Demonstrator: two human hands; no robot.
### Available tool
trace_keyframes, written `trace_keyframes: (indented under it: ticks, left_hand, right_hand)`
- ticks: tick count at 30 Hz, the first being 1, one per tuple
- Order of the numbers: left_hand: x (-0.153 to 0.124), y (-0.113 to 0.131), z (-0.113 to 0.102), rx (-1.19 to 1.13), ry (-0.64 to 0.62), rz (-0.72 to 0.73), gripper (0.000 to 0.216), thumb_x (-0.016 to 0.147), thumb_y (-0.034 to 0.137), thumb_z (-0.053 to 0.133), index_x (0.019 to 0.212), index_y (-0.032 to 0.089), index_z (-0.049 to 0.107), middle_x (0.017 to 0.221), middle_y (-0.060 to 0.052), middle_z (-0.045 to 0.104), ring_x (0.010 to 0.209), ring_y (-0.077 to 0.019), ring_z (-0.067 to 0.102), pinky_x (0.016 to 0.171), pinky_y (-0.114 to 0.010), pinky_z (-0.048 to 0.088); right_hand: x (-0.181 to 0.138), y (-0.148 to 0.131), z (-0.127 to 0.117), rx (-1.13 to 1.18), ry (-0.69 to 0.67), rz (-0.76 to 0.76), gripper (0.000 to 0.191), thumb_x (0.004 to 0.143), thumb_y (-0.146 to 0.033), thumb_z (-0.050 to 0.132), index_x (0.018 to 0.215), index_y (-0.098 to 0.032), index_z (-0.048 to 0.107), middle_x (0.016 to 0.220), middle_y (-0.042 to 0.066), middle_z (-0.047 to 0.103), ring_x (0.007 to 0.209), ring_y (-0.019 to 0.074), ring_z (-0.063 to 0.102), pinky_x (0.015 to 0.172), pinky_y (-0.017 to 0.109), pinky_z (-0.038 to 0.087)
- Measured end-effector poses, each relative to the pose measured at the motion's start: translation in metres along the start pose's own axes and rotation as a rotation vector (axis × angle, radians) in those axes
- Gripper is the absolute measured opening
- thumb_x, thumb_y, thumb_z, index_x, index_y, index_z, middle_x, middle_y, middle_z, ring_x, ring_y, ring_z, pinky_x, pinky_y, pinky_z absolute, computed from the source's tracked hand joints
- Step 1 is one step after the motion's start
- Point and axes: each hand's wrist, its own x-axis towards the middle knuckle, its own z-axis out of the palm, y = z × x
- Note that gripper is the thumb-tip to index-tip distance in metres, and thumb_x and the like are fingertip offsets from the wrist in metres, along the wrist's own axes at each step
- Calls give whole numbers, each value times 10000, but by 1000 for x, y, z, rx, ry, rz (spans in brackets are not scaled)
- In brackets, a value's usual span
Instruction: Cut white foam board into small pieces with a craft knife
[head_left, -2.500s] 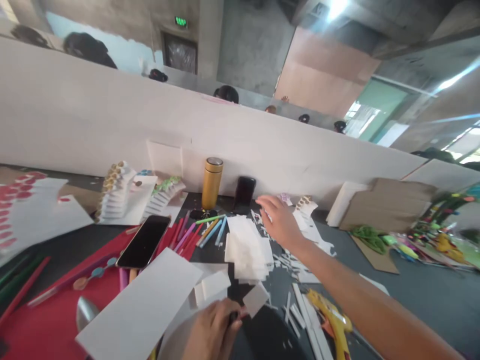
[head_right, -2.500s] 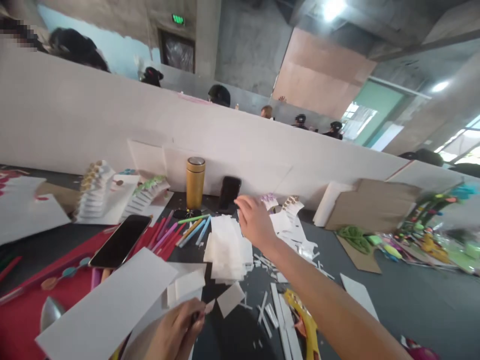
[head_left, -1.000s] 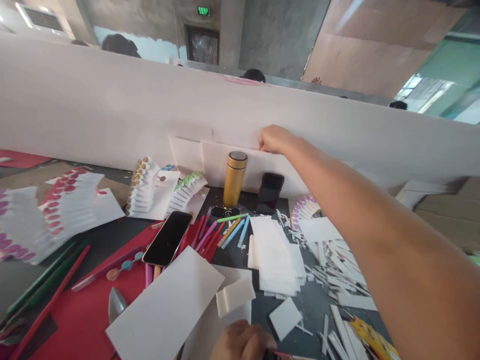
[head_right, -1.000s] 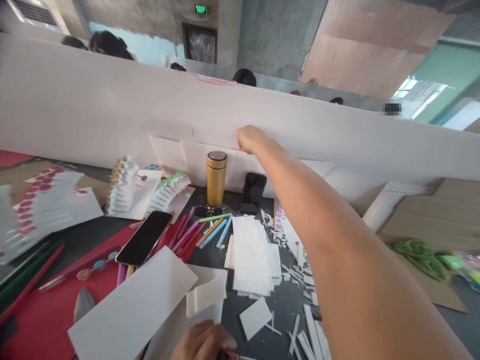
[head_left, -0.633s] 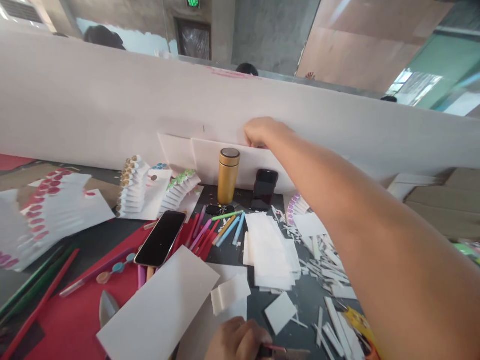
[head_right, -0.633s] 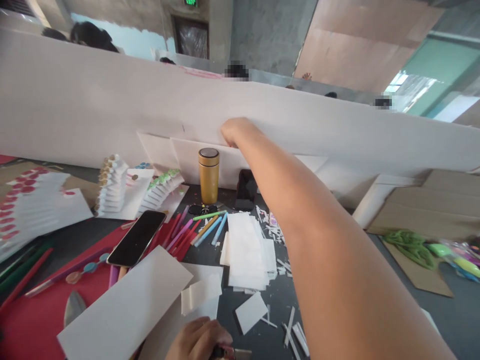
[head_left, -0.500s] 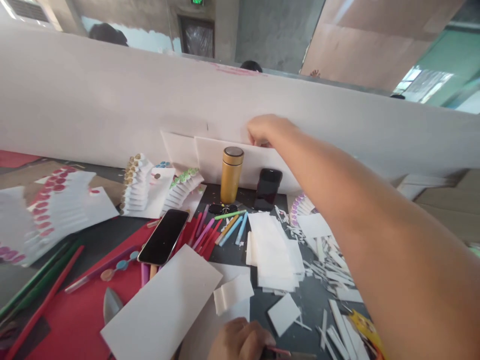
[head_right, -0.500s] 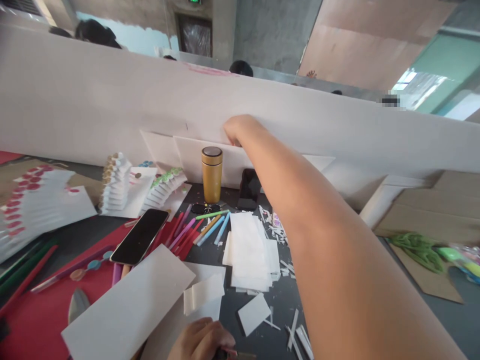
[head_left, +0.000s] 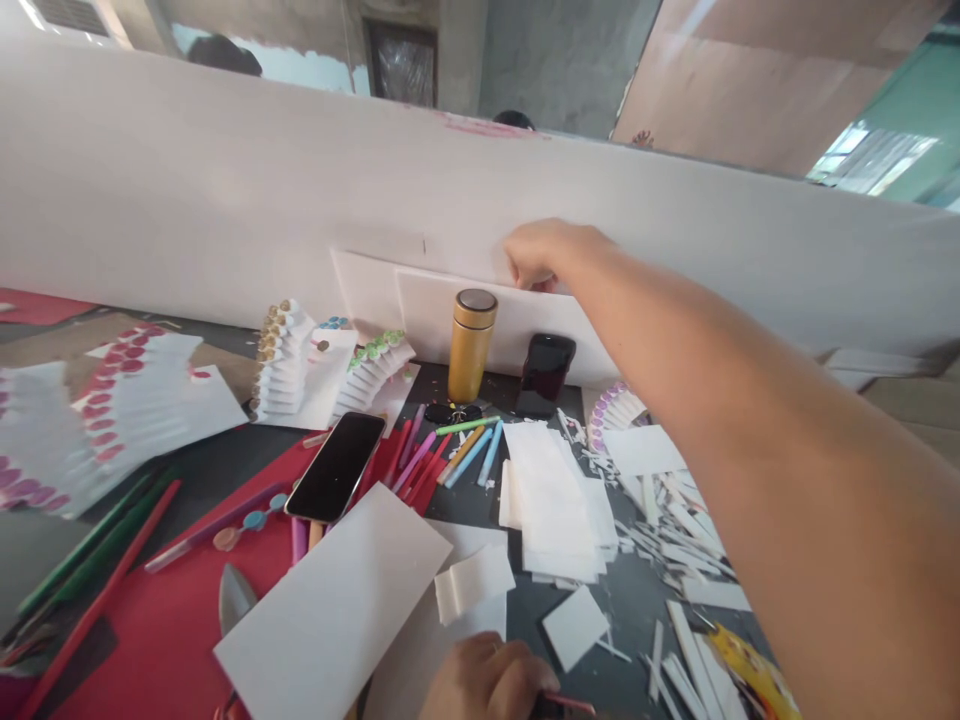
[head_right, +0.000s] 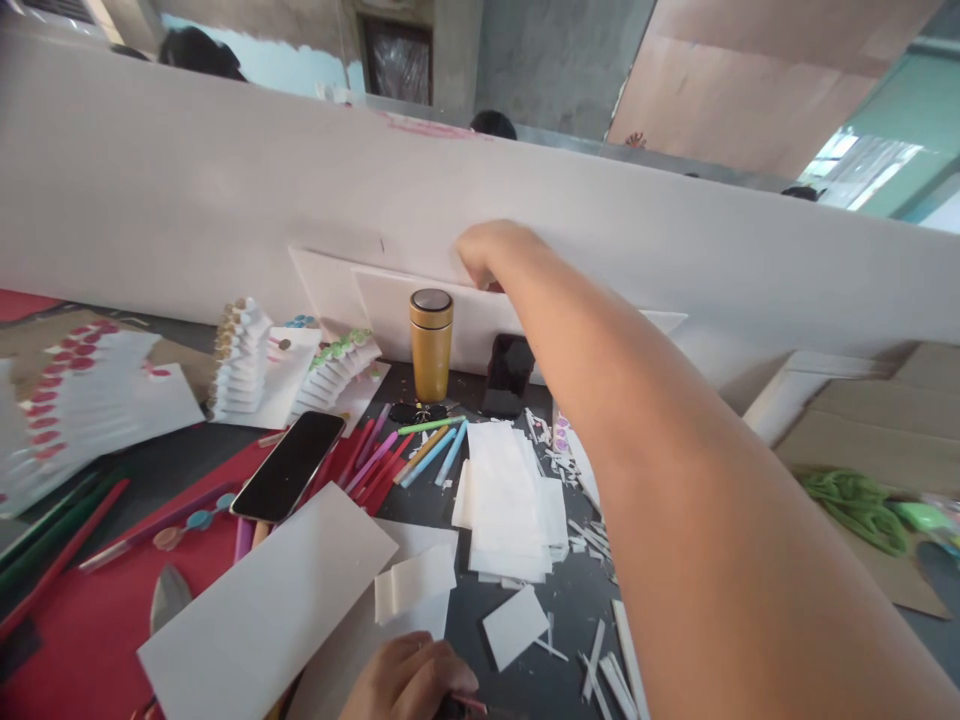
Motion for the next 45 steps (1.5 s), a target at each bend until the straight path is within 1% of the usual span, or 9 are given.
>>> trace_keyframes:
  ticks: [2,6,13,16,21,25,29,34,45]
  left_hand:
    - [1,2,1,-2,-83,-2,274,1068,405,376,904,224,501,631,25,648,459,-118,551,486,-230,393]
    - [-4,3,11,64,96,-40,356,1075,451,302,837,233,451,549,50,576,390,-124,468,439,-250,323]
    - [-13,1,9,12,-73,-63,338,1071,446,329,895,220,507,644,16,638,477,-129,543,501,-244,402]
    - [-10,2,8,34,42,-50,375,1077,437,286,847,222,488,572,26,592,427,-123,494,469,-239,370]
    - [-1,0,1,0,-132,19,353,1078,446,308,901,209,501,671,7,677,477,-117,572,494,-227,425]
    - [2,-2,-6,-15,-58,23,337,1081,413,295,893,208,486,659,4,663,452,-118,538,465,-230,409]
    - [0,-2,-4,-22,-147,60,273,1074,385,334,950,205,498,709,6,675,503,-128,561,491,-232,425]
    - [-11,-5,10,3,-24,28,320,1079,397,264,924,225,485,665,12,651,455,-137,501,458,-256,344]
    - [7,6,-25,-86,-315,-61,127,1047,310,395,1050,238,499,842,-30,709,652,-178,662,599,-265,495]
  right_hand:
    - [3,6,1,-1,18,-21,288,751,-421,829,663,-162,741,652,21,660,774,243,691,765,442,518]
    - [6,12,5,-32,72,-73,334,730,-489,838,698,-169,751,687,32,676,740,225,690,731,400,525]
    - [-15,11,-1,10,-21,-82,203,775,-385,816,846,-196,794,752,43,701,747,222,674,717,383,504]
    - [-27,14,-2,69,-4,-90,187,853,-379,744,903,-206,796,806,53,718,779,216,669,731,363,491]
    - [-50,9,5,-63,110,-94,217,780,-259,814,985,-195,785,957,60,729,907,243,663,782,351,479]
    - [-60,3,11,-138,214,9,173,836,-201,730,1000,-188,784,1006,80,722,942,269,670,776,353,499]
    - [-59,13,6,-108,346,40,151,864,-233,709,980,-170,781,986,103,722,907,269,678,761,358,511]
    - [-66,23,-23,-32,470,80,296,974,-322,613,1015,-76,773,1013,150,741,977,275,687,823,386,499]
    - [-171,23,-126,29,694,164,415,889,-323,619,1176,-49,740,1137,101,759,1107,252,683,925,327,484]
